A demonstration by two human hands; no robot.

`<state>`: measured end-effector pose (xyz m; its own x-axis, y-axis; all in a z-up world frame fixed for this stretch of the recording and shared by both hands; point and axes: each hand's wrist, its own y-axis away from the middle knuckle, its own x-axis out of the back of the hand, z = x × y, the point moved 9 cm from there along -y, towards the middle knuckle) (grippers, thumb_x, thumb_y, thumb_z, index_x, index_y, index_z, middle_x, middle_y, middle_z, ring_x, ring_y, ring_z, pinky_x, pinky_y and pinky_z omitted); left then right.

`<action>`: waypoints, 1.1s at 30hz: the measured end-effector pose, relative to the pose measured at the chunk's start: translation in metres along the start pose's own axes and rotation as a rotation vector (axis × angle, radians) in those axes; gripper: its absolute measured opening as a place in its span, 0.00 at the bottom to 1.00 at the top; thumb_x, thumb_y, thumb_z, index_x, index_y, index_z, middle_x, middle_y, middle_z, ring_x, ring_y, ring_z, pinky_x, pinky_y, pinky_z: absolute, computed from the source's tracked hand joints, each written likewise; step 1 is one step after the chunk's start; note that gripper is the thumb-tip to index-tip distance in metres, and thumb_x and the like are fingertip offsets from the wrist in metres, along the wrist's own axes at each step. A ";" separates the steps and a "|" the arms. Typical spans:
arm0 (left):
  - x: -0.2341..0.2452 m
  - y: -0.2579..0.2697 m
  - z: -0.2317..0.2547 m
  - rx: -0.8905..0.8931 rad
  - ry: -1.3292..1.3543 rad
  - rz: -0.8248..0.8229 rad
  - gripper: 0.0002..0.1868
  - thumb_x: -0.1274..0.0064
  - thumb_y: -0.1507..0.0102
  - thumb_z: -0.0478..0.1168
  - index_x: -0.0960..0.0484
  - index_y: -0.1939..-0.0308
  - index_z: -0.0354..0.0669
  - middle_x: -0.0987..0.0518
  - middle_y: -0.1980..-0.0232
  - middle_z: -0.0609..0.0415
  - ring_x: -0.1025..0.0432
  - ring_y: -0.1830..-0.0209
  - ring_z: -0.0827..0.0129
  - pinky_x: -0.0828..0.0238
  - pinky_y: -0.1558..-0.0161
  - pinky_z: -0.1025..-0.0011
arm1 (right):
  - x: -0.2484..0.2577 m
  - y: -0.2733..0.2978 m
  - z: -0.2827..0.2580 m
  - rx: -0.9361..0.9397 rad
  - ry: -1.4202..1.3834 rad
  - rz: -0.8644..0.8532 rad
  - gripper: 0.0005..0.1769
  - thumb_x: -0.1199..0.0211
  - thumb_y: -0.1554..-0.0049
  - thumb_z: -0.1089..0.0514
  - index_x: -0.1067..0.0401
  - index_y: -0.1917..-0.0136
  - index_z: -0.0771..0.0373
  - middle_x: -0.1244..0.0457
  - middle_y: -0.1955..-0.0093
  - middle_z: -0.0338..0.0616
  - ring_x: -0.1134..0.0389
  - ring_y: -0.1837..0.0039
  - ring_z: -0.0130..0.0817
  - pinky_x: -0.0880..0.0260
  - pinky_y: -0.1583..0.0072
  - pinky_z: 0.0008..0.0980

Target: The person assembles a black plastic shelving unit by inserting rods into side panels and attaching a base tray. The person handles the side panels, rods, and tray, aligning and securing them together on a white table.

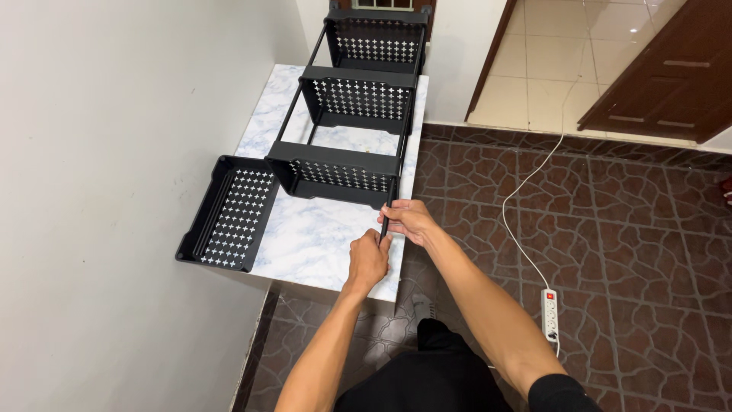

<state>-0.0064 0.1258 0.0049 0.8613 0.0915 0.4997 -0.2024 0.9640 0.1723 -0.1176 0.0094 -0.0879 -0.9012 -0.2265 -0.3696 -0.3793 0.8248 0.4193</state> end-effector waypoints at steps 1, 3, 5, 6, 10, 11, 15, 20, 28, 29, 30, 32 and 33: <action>-0.002 0.001 0.000 0.020 0.010 -0.034 0.20 0.51 0.30 0.46 0.22 0.65 0.27 0.20 0.77 0.44 0.24 0.85 0.65 0.26 0.79 0.67 | 0.001 0.002 0.001 -0.005 0.011 0.026 0.17 0.33 0.41 0.63 0.31 0.42 0.74 0.32 0.49 0.53 0.27 0.47 0.40 0.24 0.45 0.41; -0.006 -0.001 -0.004 0.058 0.032 -0.099 0.23 0.55 0.28 0.45 0.20 0.66 0.26 0.21 0.77 0.45 0.24 0.84 0.64 0.27 0.79 0.67 | 0.003 0.004 0.000 -0.012 0.035 0.076 0.17 0.32 0.41 0.62 0.32 0.42 0.73 0.32 0.48 0.53 0.28 0.46 0.41 0.25 0.45 0.41; -0.011 -0.004 -0.010 0.083 0.213 -0.142 0.22 0.57 0.28 0.45 0.20 0.63 0.26 0.20 0.76 0.47 0.23 0.83 0.65 0.24 0.79 0.68 | -0.004 0.008 -0.002 -0.010 0.002 0.001 0.17 0.35 0.39 0.60 0.32 0.42 0.73 0.32 0.48 0.55 0.28 0.45 0.41 0.24 0.44 0.40; -0.014 -0.006 -0.013 0.096 0.302 -0.165 0.22 0.58 0.27 0.45 0.20 0.62 0.26 0.20 0.75 0.47 0.22 0.82 0.66 0.22 0.78 0.69 | -0.007 0.009 -0.002 -0.009 -0.016 -0.036 0.17 0.37 0.39 0.58 0.32 0.41 0.73 0.32 0.47 0.55 0.27 0.44 0.41 0.23 0.43 0.40; -0.021 -0.009 -0.026 0.207 0.467 -0.226 0.20 0.59 0.28 0.46 0.21 0.59 0.30 0.19 0.74 0.51 0.22 0.80 0.66 0.21 0.77 0.69 | -0.012 0.009 -0.002 0.012 -0.103 -0.130 0.17 0.39 0.43 0.61 0.31 0.41 0.70 0.31 0.46 0.54 0.26 0.43 0.41 0.22 0.42 0.39; -0.019 -0.009 -0.025 0.201 0.441 -0.209 0.20 0.59 0.29 0.46 0.21 0.59 0.31 0.19 0.74 0.51 0.21 0.80 0.66 0.22 0.77 0.69 | -0.011 0.007 -0.002 0.024 -0.088 -0.126 0.17 0.38 0.42 0.61 0.31 0.41 0.71 0.31 0.47 0.54 0.27 0.44 0.41 0.22 0.42 0.39; -0.002 -0.001 -0.009 0.062 0.170 -0.099 0.19 0.46 0.32 0.45 0.21 0.61 0.27 0.20 0.75 0.46 0.20 0.80 0.64 0.24 0.79 0.67 | -0.003 0.003 0.005 0.006 -0.016 -0.039 0.17 0.35 0.39 0.61 0.31 0.42 0.76 0.32 0.50 0.54 0.27 0.47 0.41 0.24 0.44 0.38; -0.008 0.001 -0.012 0.063 0.114 -0.141 0.21 0.54 0.29 0.45 0.19 0.64 0.26 0.18 0.75 0.45 0.21 0.81 0.64 0.25 0.78 0.69 | -0.003 0.010 0.008 0.011 0.005 0.014 0.18 0.34 0.38 0.59 0.32 0.41 0.74 0.33 0.51 0.51 0.29 0.49 0.39 0.26 0.46 0.38; -0.015 -0.003 -0.028 0.135 0.318 -0.153 0.19 0.56 0.30 0.46 0.21 0.56 0.29 0.18 0.72 0.47 0.20 0.79 0.64 0.21 0.77 0.69 | -0.011 0.005 0.011 0.006 -0.116 -0.080 0.15 0.38 0.40 0.59 0.29 0.43 0.70 0.31 0.48 0.50 0.27 0.44 0.39 0.24 0.41 0.36; -0.012 -0.003 -0.025 0.118 0.290 -0.133 0.18 0.53 0.31 0.46 0.22 0.55 0.30 0.18 0.72 0.47 0.20 0.79 0.64 0.22 0.77 0.69 | -0.008 0.003 0.012 0.015 -0.092 -0.064 0.14 0.38 0.39 0.59 0.29 0.44 0.71 0.31 0.49 0.50 0.28 0.44 0.39 0.24 0.42 0.37; -0.008 -0.002 -0.022 0.102 0.263 -0.114 0.18 0.50 0.32 0.46 0.22 0.53 0.31 0.18 0.72 0.47 0.20 0.78 0.64 0.23 0.77 0.68 | -0.006 0.001 0.014 0.022 -0.068 -0.048 0.14 0.37 0.38 0.58 0.29 0.44 0.72 0.32 0.49 0.51 0.29 0.45 0.39 0.25 0.42 0.37; -0.004 -0.001 -0.015 0.056 0.204 -0.098 0.17 0.46 0.33 0.44 0.22 0.54 0.28 0.18 0.73 0.46 0.20 0.78 0.64 0.24 0.77 0.68 | -0.006 -0.003 0.015 0.043 -0.079 -0.073 0.15 0.36 0.37 0.58 0.29 0.44 0.73 0.32 0.50 0.51 0.29 0.45 0.39 0.26 0.42 0.38; -0.002 0.000 -0.012 0.035 0.175 -0.091 0.17 0.44 0.34 0.43 0.21 0.55 0.26 0.17 0.74 0.45 0.20 0.79 0.64 0.25 0.76 0.68 | -0.007 -0.003 0.016 0.051 -0.084 -0.085 0.16 0.36 0.37 0.57 0.29 0.44 0.73 0.32 0.50 0.51 0.29 0.45 0.39 0.26 0.42 0.39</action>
<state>-0.0022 0.1283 -0.0060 0.9440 0.0497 0.3263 -0.1338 0.9613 0.2408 -0.1070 0.0164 -0.0998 -0.8443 -0.2545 -0.4715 -0.4408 0.8303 0.3411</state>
